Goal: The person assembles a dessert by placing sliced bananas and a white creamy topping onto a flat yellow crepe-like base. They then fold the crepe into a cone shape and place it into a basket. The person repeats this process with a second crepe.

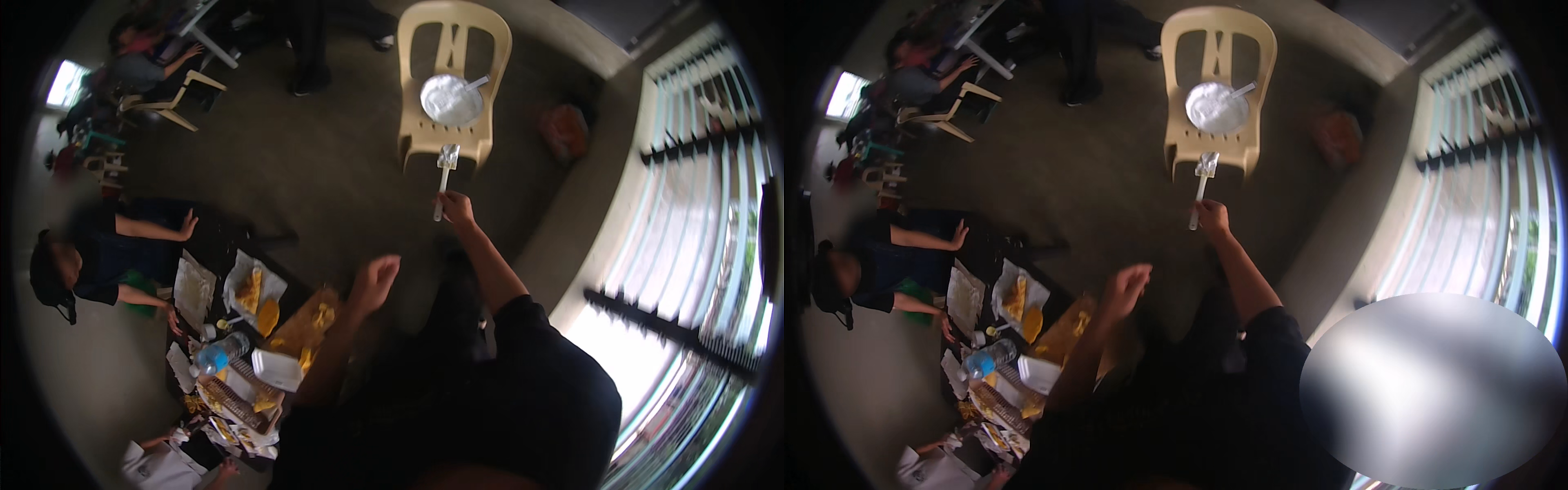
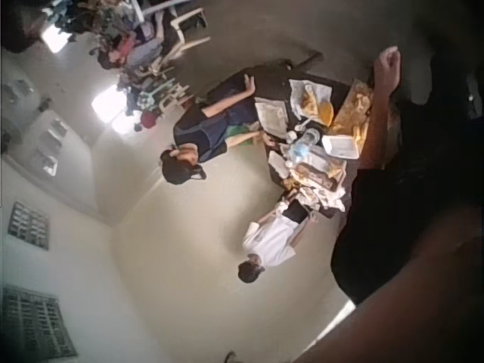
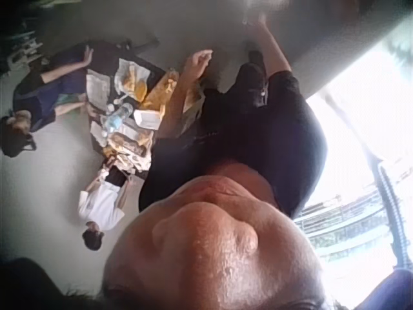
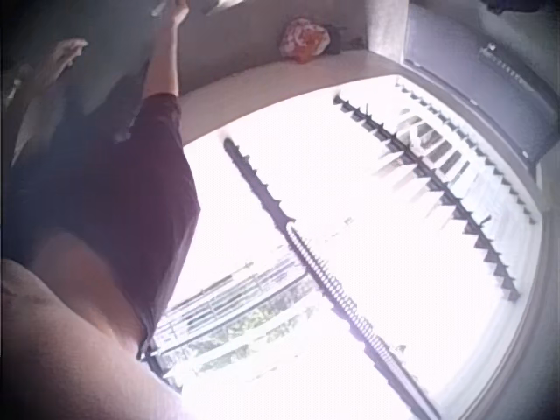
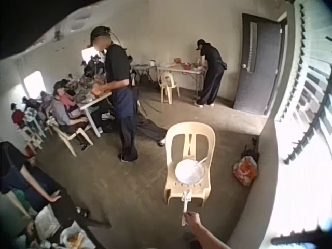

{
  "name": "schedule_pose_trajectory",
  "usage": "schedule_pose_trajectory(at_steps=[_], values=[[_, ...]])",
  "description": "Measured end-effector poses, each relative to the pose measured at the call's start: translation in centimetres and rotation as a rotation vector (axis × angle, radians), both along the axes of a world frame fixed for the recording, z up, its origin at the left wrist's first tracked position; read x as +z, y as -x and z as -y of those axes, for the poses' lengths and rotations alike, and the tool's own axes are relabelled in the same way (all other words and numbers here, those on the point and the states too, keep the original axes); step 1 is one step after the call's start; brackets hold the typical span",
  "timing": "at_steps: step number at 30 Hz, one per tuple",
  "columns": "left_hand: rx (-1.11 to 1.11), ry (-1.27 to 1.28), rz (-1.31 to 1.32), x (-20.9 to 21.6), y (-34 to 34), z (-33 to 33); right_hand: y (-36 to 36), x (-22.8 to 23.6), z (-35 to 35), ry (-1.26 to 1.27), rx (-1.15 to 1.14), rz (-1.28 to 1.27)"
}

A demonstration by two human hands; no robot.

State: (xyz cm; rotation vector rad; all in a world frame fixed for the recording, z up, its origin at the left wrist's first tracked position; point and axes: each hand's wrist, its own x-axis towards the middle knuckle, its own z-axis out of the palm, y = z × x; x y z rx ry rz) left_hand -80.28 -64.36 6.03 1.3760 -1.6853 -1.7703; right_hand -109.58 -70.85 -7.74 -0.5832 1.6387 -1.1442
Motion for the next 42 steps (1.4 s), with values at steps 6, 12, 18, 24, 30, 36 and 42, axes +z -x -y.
schedule_pose_trajectory(at_steps=[6, 12, 18, 24, 30, 36, 42], values=[[0.201, -0.137, 0.191, 0.7, 1.9, 1.1, 10.2, -8.3, 15.7, -0.188, 0.054, 0.114], [0.355, -0.105, 0.095, 4.1, 3.6, -0.7, 15.2, -12.5, 14.7, -0.583, -0.180, 0.289], [0.703, 0.073, 0.134, 8.0, -5.3, -12.6, 1.0, -2.9, 3.9, -0.331, 0.001, 0.152], [1.158, 0.183, 0.183, 12.5, -17.4, -28.9, -17.5, 12.1, -2.1, 0.120, 0.655, -0.228], [1.545, 0.272, 0.159, 7.9, -31.9, -46.0, -40.0, 21.3, -8.0, 0.730, 1.093, -0.408], [1.673, 0.282, 0.312, 5.0, -45.0, -56.5, -57.1, 26.1, -23.9, 0.676, 1.436, -0.014], [1.735, 0.256, 0.513, 1.1, -57.5, -61.3, -70.1, 24.0, -37.4, 0.628, 1.614, -0.077]])
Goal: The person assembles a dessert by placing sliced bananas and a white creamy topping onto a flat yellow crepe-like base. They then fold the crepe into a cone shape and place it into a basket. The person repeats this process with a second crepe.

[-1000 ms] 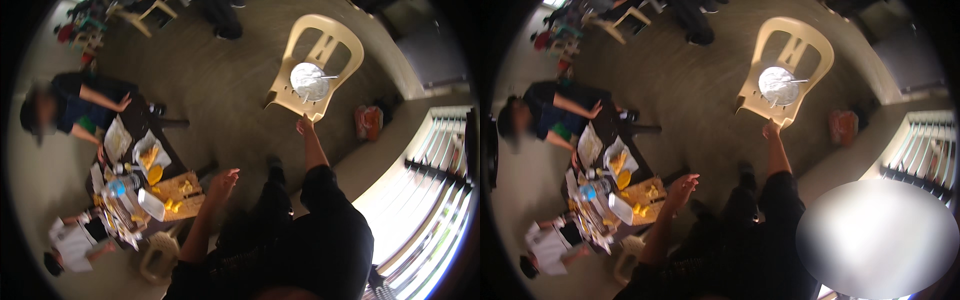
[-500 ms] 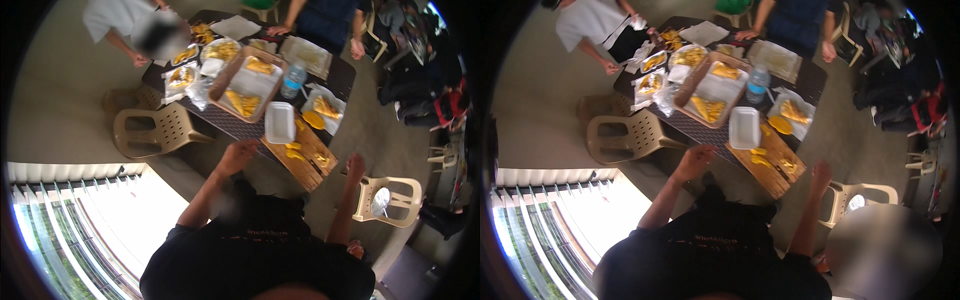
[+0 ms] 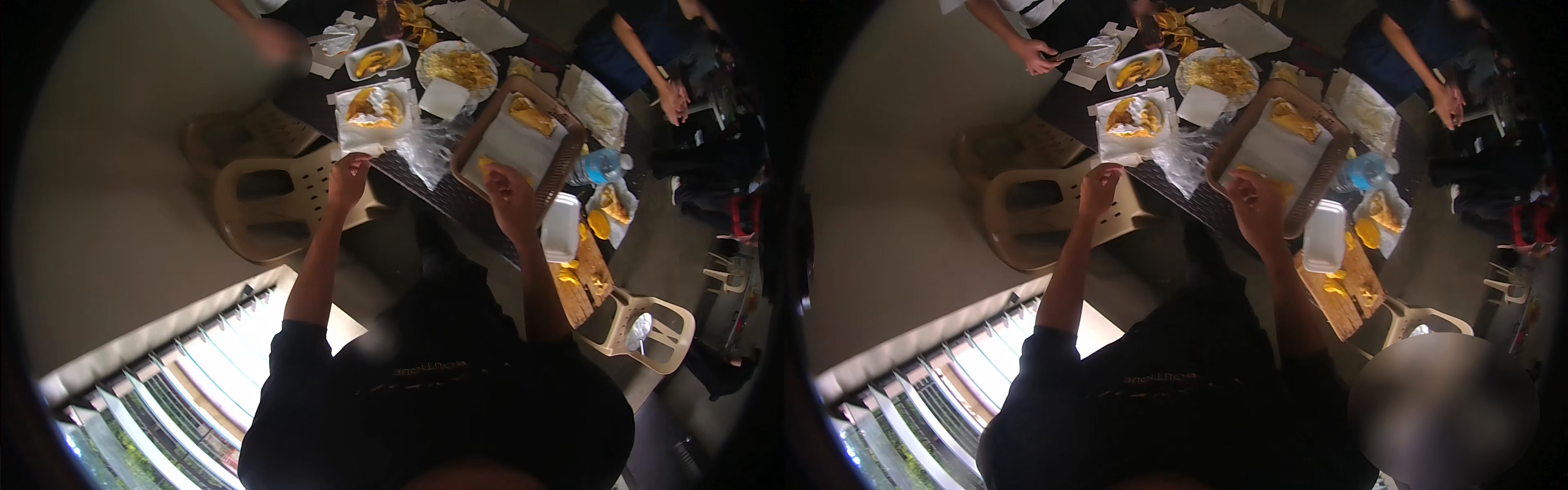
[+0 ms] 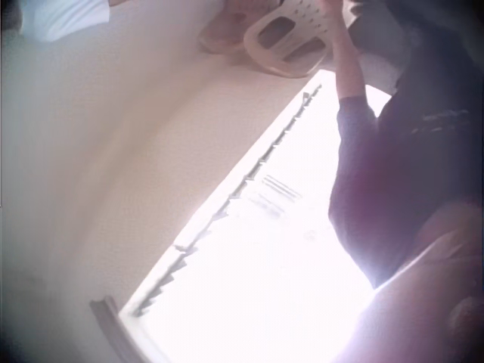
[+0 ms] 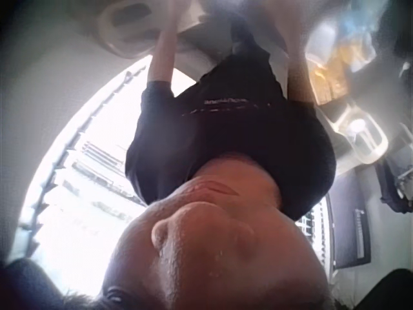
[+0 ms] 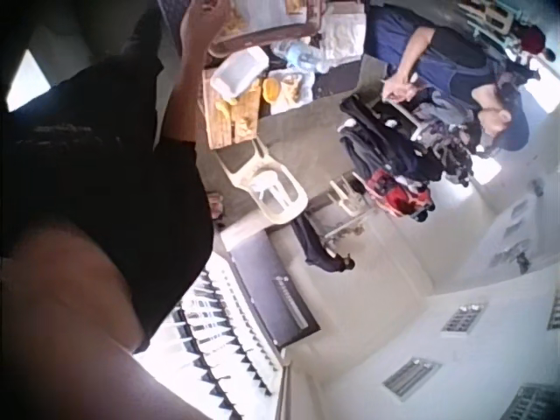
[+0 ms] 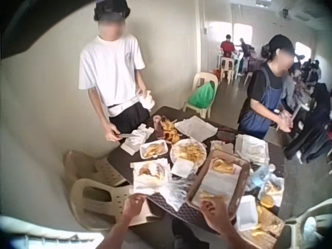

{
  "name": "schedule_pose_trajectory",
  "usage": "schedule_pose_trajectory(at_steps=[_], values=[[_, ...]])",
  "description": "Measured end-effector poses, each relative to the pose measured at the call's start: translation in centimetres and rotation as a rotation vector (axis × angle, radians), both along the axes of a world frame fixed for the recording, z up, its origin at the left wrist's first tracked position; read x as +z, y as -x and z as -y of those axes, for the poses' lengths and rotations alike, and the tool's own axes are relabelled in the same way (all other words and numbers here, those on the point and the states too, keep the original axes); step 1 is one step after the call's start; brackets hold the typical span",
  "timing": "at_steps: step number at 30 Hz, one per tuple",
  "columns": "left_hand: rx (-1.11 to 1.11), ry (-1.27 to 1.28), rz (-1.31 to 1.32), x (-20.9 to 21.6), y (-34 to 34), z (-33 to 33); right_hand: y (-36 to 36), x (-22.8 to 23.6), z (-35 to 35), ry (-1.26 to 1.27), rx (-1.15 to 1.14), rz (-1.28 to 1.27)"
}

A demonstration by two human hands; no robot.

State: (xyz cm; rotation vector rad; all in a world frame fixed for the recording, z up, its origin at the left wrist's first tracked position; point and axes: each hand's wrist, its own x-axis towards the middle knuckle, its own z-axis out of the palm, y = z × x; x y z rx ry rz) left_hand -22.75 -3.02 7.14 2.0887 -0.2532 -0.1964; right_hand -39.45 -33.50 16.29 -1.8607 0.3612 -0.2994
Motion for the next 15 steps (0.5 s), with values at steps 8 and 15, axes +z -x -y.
schedule_pose_trajectory(at_steps=[8, 15], values=[[-0.106, -0.174, -0.020, -3.9, -16.1, -2.0, -21.1, -9.9, -5.6, 0.144, -0.009, -0.158], [-0.378, -0.248, 0.191, -11.3, -25.5, 0.4, -29.5, -15.2, -5.8, 0.321, 0.040, -0.301]])
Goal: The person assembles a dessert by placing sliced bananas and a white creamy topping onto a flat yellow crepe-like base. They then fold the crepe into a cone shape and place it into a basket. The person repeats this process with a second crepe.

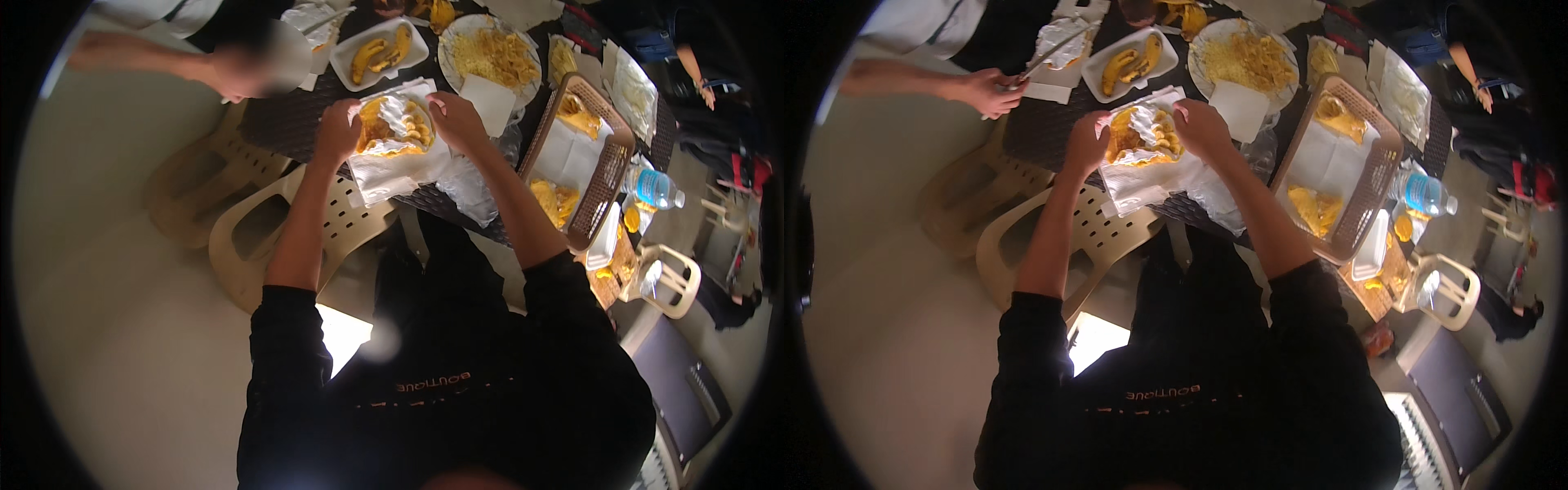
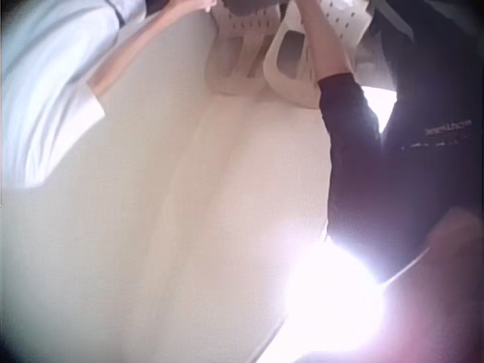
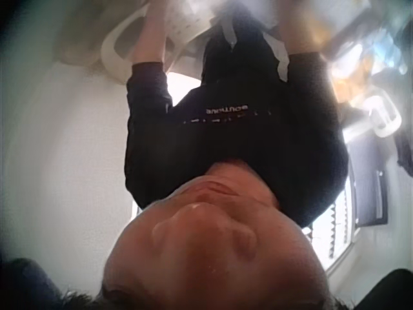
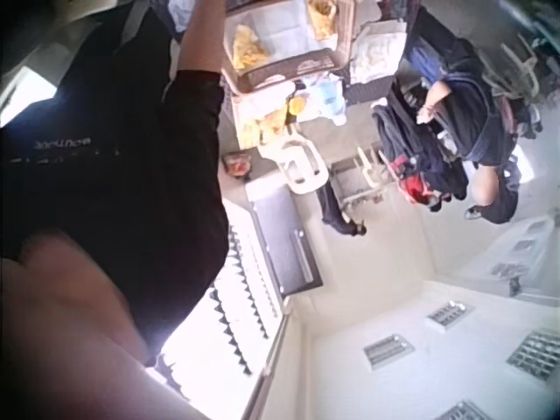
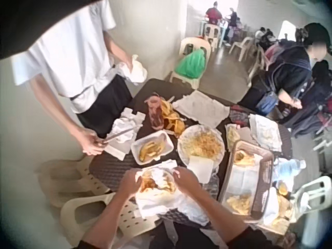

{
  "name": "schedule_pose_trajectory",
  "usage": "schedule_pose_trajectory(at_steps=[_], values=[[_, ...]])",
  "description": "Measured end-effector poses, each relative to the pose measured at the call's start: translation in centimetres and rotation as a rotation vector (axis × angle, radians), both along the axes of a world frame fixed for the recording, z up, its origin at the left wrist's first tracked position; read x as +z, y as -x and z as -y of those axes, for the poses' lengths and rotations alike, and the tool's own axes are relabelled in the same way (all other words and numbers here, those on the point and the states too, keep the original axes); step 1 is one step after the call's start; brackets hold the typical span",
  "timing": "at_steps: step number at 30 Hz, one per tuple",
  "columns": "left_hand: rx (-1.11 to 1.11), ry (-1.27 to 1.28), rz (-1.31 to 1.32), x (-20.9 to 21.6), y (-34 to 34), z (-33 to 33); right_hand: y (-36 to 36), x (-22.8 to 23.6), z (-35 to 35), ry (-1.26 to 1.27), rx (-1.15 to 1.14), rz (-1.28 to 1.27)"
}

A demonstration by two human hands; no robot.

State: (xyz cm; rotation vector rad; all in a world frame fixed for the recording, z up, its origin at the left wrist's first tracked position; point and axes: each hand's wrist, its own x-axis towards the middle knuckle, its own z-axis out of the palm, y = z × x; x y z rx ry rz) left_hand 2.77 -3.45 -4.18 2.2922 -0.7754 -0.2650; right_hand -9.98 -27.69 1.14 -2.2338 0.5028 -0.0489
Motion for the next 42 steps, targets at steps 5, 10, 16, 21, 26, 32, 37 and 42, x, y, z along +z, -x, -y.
schedule_pose_trajectory(at_steps=[5, 10, 16, 21, 26, 32, 37, 42], values=[[-0.078, 0.075, -0.057, -0.4, -1.3, 1.8, -0.8, -1.4, -0.2, 0.137, 0.043, -0.066], [-0.120, 0.065, -0.144, 0.1, -1.3, 2.1, -2.6, -2.2, -0.6, 0.174, 0.029, -0.111], [-0.209, -0.025, -0.123, 0.6, -2.0, 1.9, -3.5, -2.1, -1.7, 0.148, 0.015, -0.136], [-0.273, 0.048, -0.277, 2.6, -1.9, 1.1, -3.6, -2.2, -1.7, 0.139, 0.068, -0.104], [-0.314, 0.112, -0.213, 2.5, -1.6, 0.2, -3.2, -2.4, -1.3, 0.199, 0.151, -0.009], [-0.370, 0.171, -0.099, 1.9, -1.2, -0.5, -3.0, -2.2, -1.4, 0.033, 0.128, -0.046], [-0.460, 0.135, 0.026, 2.5, -0.6, -1.4, -2.7, -1.9, -1.6, -0.004, 0.129, -0.020], [-0.492, 0.144, 0.067, 3.7, 0.2, -1.8, -2.4, -2.4, -1.9, 0.031, 0.137, -0.014]])
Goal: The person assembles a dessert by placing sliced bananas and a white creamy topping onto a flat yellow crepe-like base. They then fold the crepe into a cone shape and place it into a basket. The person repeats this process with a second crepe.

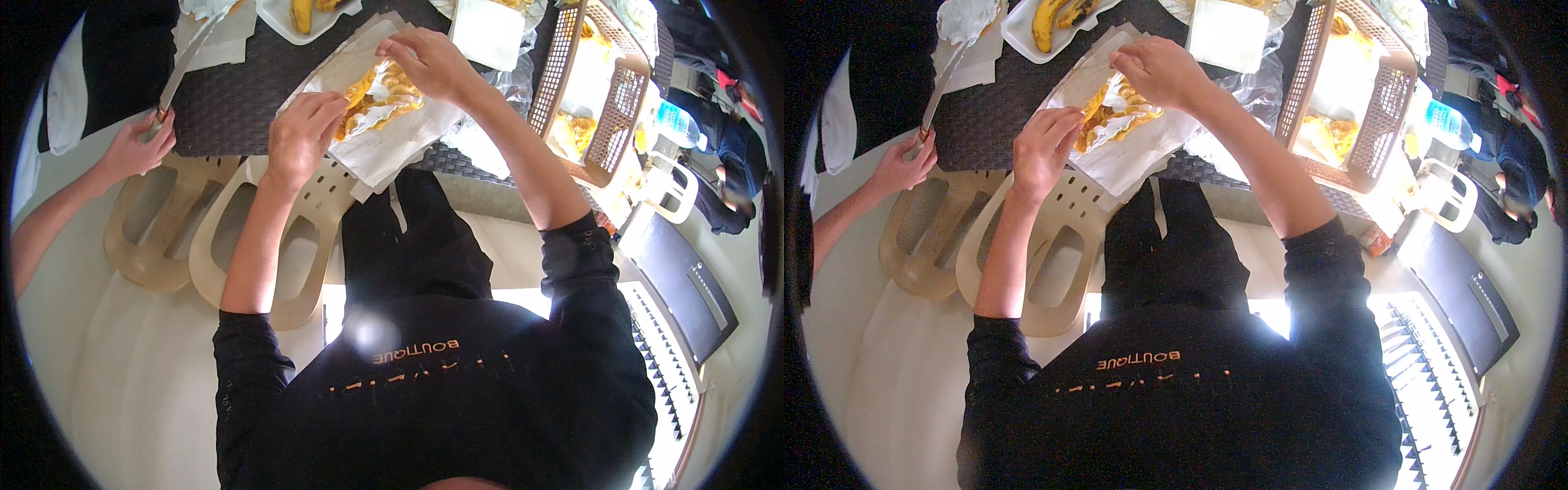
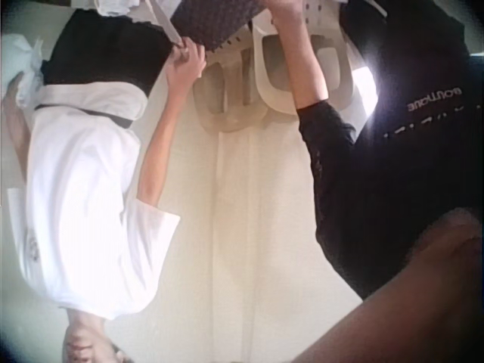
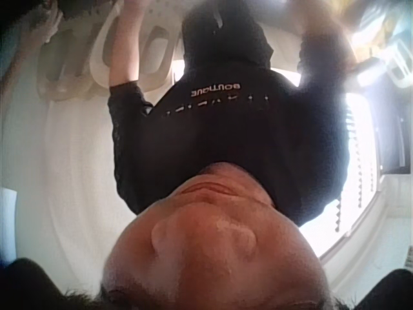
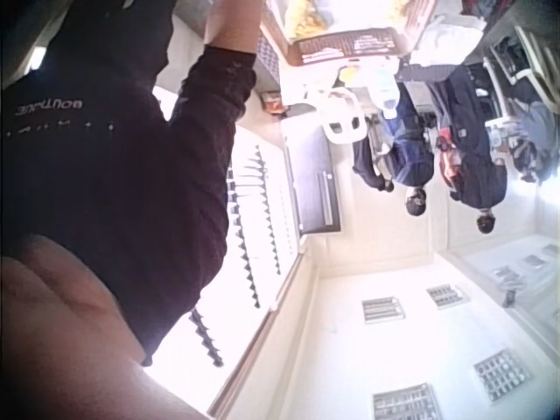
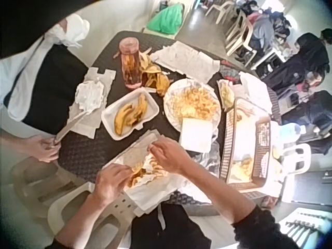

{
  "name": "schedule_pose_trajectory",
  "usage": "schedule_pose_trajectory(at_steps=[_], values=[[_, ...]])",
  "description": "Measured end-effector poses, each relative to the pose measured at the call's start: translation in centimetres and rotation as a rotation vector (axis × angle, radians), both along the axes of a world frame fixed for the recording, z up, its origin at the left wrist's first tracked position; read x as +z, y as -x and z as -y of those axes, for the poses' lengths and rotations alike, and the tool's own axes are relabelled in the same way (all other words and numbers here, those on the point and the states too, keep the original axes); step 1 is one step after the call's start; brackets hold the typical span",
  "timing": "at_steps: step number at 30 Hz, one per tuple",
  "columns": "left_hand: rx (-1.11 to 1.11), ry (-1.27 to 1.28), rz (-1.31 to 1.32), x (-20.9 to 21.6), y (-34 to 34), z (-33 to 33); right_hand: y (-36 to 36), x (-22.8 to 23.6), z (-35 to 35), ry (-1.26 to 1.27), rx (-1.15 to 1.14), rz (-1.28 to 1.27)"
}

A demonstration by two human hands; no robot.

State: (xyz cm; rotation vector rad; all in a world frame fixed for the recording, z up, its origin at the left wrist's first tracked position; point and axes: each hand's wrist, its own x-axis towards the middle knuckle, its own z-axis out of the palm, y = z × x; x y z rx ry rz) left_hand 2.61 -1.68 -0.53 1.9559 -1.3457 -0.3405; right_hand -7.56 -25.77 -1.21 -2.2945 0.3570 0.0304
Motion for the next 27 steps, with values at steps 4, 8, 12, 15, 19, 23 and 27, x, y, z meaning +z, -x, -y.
schedule_pose_trajectory(at_steps=[4, 8, 12, 15, 19, 23, 27], values=[[0.010, 0.067, 0.032, -0.4, 1.1, -0.3, 0.4, 1.0, -0.3, 0.064, 0.036, 0.062], [0.027, 0.063, 0.035, -0.9, 2.0, -0.3, 2.3, 3.4, -1.5, 0.177, -0.115, 0.240], [-0.042, 0.063, 0.064, -0.7, 1.9, 0.2, 6.9, 5.1, -5.7, 0.168, -0.248, 0.135], [0.059, 0.047, 0.096, 0.0, 2.6, -1.2, 8.4, 3.8, -8.7, 0.154, -0.099, 0.094], [-0.012, 0.034, -0.032, -1.0, 2.0, 0.1, 10.8, 2.8, -11.5, 0.173, -0.230, 0.018], [0.114, -0.006, -0.258, -1.6, 2.5, 0.1, 10.9, 2.0, -12.5, 0.157, -0.242, 0.011], [0.131, -0.048, -0.447, -1.5, 2.6, 0.5, 10.7, 2.0, -13.5, 0.187, -0.258, -0.014]])
